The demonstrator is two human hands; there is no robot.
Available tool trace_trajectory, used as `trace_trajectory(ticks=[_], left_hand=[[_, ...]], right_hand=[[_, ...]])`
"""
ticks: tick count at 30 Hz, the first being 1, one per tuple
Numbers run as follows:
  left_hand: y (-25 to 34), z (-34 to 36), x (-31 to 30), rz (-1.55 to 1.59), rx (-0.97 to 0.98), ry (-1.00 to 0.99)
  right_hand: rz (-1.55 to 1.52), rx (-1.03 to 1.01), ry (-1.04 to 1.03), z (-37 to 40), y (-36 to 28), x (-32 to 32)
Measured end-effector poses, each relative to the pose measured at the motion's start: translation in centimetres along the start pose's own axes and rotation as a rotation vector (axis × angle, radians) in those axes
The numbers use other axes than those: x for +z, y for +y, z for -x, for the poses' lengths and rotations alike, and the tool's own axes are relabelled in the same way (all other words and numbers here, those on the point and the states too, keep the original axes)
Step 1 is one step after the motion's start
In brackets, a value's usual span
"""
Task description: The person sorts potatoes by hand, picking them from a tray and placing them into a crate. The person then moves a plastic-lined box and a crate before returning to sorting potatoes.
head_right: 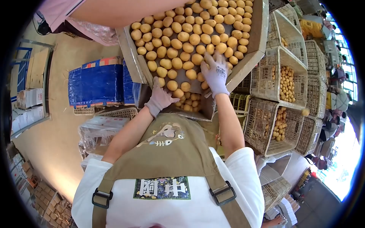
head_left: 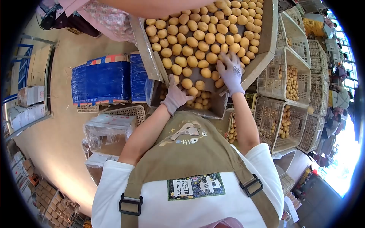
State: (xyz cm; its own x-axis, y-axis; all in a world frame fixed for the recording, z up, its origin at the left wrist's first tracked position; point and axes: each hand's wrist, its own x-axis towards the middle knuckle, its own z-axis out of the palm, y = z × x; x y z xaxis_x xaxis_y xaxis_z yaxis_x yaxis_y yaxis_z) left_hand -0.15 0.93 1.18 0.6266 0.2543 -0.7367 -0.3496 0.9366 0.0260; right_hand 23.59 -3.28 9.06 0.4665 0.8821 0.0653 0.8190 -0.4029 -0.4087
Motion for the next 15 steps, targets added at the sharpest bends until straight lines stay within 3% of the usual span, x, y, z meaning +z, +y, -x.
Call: trace_trajectory(ticks=[2,3,4,6,10,15], left_hand=[[-0.3,0.2,0.9,0.058,-0.003,-0.007],[-0.2,0.2,0.7,0.069,-0.041,-0.106],[-0.3,-0.3,0.3,-0.007,-0.024,-0.196],[-0.2,-0.6,0.3,0.048,-0.034,-0.284],[-0.1,-0.3,0.9,0.107,-0.059,-0.119],[-0.1,0.2,1.4,0.121,-0.062,-0.149]], right_hand=[[0.316,0.083,-0.225,0.3,-2.2,1.7],[0.353,-0.009,-0.434,1.5,-2.6,2.4],[0.313,-0.009,-0.486,2.7,-4.3,1.8],[0.251,-0.051,-0.548,4.1,-3.9,1.6],[0.231,-0.091,-0.56,5.4,-3.5,2.0],[0.184,-0.064,-0.583,5.1,-3.6,1.8]])
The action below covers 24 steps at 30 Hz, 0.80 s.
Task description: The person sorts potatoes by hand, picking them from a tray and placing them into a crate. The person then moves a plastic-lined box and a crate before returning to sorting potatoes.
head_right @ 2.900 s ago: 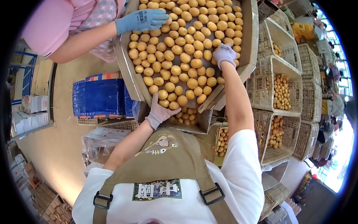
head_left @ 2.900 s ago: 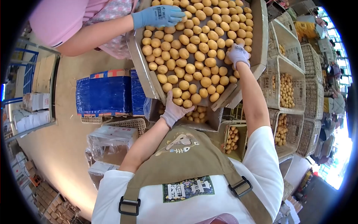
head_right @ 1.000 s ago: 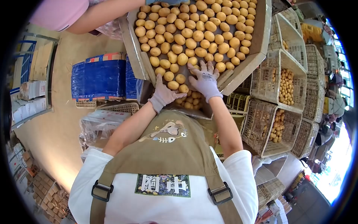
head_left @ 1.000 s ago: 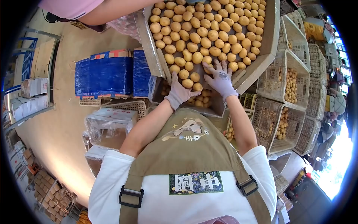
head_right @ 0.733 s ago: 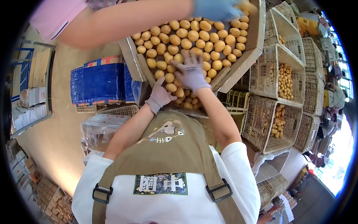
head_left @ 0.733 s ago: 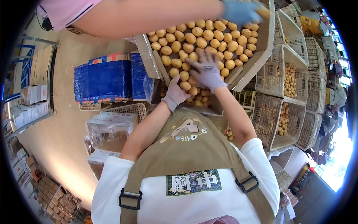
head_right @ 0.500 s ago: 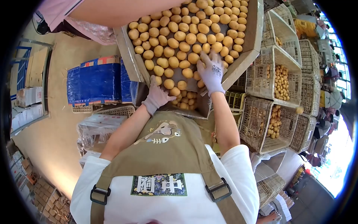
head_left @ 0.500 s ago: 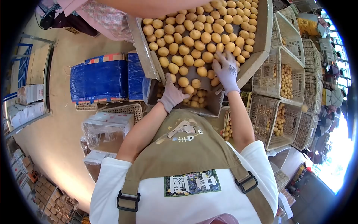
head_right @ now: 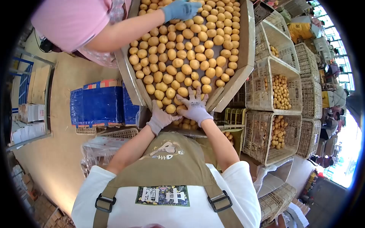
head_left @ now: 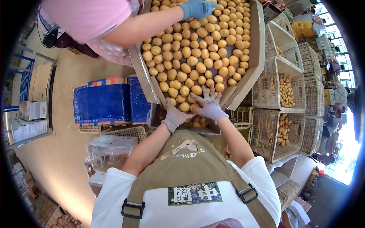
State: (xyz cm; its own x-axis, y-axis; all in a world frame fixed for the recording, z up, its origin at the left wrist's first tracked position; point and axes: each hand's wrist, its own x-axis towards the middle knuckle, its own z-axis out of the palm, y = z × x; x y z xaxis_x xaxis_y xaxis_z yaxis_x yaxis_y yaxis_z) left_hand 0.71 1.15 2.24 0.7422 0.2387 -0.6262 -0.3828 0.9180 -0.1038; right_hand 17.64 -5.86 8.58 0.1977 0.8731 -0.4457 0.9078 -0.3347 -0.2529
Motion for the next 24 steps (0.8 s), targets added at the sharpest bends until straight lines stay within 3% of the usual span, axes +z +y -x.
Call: trace_trajectory(ticks=[3,6,7,8,9,10,11,13,14,17,18,20,21,24], left_hand=[[0.2,-0.7,-1.3,0.006,-0.029,-0.143],[-0.4,-0.6,-0.9,0.155,-0.031,0.083],[-0.7,-2.7,-3.5,0.151,-0.034,-0.056],[-0.7,-2.3,-3.1,0.042,0.04,-0.107],[-0.7,-2.5,-3.6,0.067,0.057,-0.016],[-0.6,-2.6,-3.9,0.115,0.038,-0.045],[-0.6,-2.6,-3.9,0.156,0.001,-0.074],[-0.6,-2.8,-4.3,0.14,-0.01,-0.076],[-0.4,-2.6,-3.8,0.146,0.003,-0.044],[-0.5,-0.4,-1.2,0.173,0.004,0.011],[-0.7,-1.7,-2.9,0.226,-0.066,-0.124],[-0.6,-2.0,-3.8,0.108,0.008,-0.214],[-0.7,-0.8,-2.2,0.089,0.032,-0.051],[-0.5,-0.7,-1.9,0.134,0.024,-0.004]], right_hand=[[-0.016,-0.007,-0.017,0.0,0.0,-0.5],[-0.058,-0.076,0.032,0.1,0.9,-0.7],[-0.086,-0.179,0.272,-0.5,1.5,-0.9],[-0.387,-0.147,0.282,-0.4,0.1,-4.3],[-0.399,-0.305,0.514,-0.3,-1.7,-7.7],[-0.602,-0.266,0.518,2.0,-5.0,-12.6],[-0.492,-0.337,0.614,4.6,-8.4,-18.2],[-0.313,-0.723,0.944,8.4,-12.2,-25.1],[-0.294,-0.763,1.041,11.0,-14.1,-27.3],[-0.26,-0.906,1.104,14.9,-16.8,-30.4],[-0.252,-0.927,1.113,15.3,-17.0,-30.5],[-0.254,-0.953,1.136,15.2,-17.2,-30.1],[-0.267,-0.962,1.144,15.1,-17.2,-29.9],[-0.305,-0.978,1.156,14.6,-16.7,-29.4]])
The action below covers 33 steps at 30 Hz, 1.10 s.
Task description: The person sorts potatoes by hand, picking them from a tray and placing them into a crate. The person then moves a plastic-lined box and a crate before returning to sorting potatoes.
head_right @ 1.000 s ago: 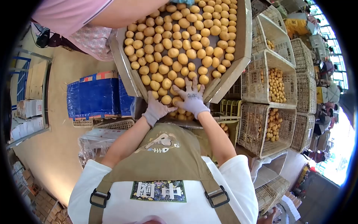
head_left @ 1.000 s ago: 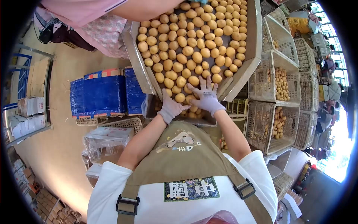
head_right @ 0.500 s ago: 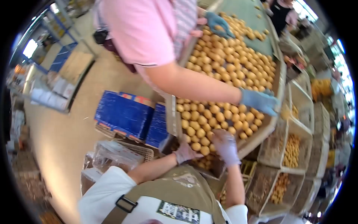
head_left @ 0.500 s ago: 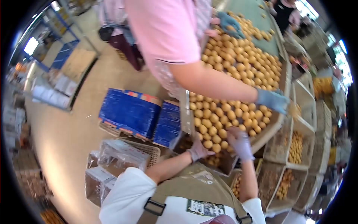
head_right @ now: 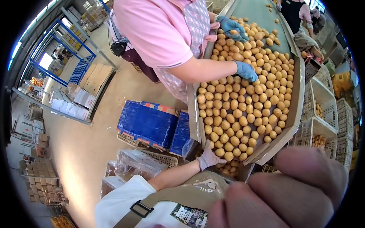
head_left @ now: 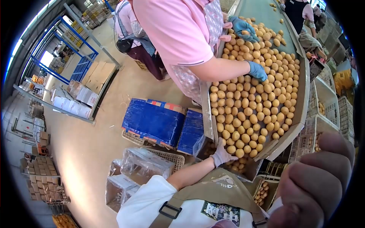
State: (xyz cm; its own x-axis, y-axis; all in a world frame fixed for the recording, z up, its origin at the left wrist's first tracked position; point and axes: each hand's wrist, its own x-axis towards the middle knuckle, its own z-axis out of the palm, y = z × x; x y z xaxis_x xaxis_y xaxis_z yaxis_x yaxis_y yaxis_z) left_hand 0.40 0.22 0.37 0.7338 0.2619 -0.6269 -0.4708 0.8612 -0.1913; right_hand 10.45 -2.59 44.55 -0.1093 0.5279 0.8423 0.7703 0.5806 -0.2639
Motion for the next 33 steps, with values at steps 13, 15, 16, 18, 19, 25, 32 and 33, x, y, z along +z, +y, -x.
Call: trace_trajectory(ticks=[13,15,16,18,19,25,32,33], left_hand=[[0.1,1.0,1.1,-0.126,0.002,-0.096],[0.0,1.0,1.3,-0.136,0.023,-0.085],[-0.1,1.1,1.3,-0.141,0.034,-0.075],[0.1,0.9,1.0,-0.148,0.017,-0.158],[0.1,1.1,1.2,-0.144,0.004,-0.19],[-0.1,1.0,1.6,-0.137,0.024,-0.093],[0.1,0.1,0.7,-0.085,-0.002,-0.045],[0.3,-0.1,0.6,-0.092,-0.004,-0.074]], right_hand=[[-0.335,0.638,0.471,11.8,8.9,3.3],[-0.336,0.54,0.487,12.1,8.9,3.7],[-0.245,0.504,0.442,11.6,8.2,3.3],[-0.137,0.322,0.398,10.4,7.4,2.5],[-0.107,0.236,0.381,9.8,7.0,2.2],[-0.037,0.034,0.323,7.3,6.3,2.0],[0.029,-0.023,0.128,5.1,6.0,1.0],[0.013,-0.023,0.133,5.1,5.9,1.1]])
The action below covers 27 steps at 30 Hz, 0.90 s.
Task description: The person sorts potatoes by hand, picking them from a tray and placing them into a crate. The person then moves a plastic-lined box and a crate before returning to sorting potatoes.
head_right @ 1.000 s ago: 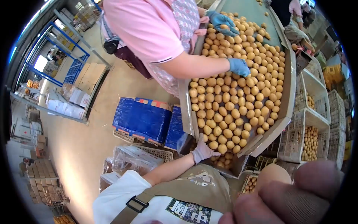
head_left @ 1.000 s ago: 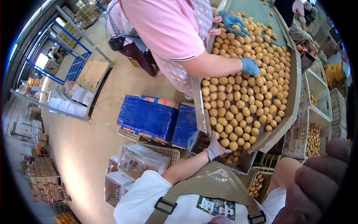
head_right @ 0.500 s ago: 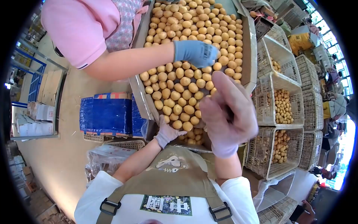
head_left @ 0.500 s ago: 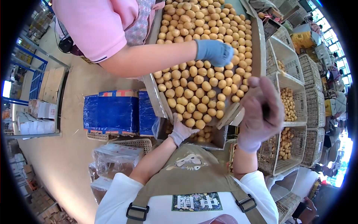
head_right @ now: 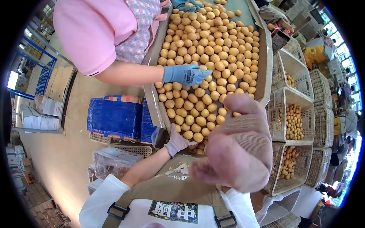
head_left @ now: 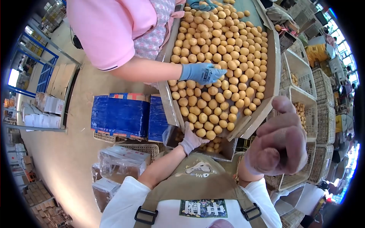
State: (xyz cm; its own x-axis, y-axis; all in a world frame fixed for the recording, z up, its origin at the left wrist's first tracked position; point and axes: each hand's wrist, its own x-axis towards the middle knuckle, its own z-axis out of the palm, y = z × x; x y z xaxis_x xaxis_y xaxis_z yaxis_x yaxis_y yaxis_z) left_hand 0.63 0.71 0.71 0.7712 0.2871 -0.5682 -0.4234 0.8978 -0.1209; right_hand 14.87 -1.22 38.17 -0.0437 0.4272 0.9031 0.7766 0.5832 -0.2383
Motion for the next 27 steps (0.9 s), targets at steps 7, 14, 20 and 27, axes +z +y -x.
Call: trace_trajectory(ticks=[7,14,20,27], left_hand=[[0.0,0.8,0.5,-0.053,0.011,-0.055],[-0.1,0.5,0.2,0.047,-0.008,-0.014],[-0.2,0.5,0.1,-0.028,0.021,-0.023],[-0.1,0.7,-0.2,-0.003,-0.016,-0.082]], right_hand=[[-0.048,-0.055,0.068,-0.3,-0.4,1.1],[-0.104,-0.1,0.08,-0.5,-0.5,1.4],[-0.106,0.043,0.017,0.0,-1.2,0.6],[-0.165,0.18,0.17,0.5,-1.5,2.5]])
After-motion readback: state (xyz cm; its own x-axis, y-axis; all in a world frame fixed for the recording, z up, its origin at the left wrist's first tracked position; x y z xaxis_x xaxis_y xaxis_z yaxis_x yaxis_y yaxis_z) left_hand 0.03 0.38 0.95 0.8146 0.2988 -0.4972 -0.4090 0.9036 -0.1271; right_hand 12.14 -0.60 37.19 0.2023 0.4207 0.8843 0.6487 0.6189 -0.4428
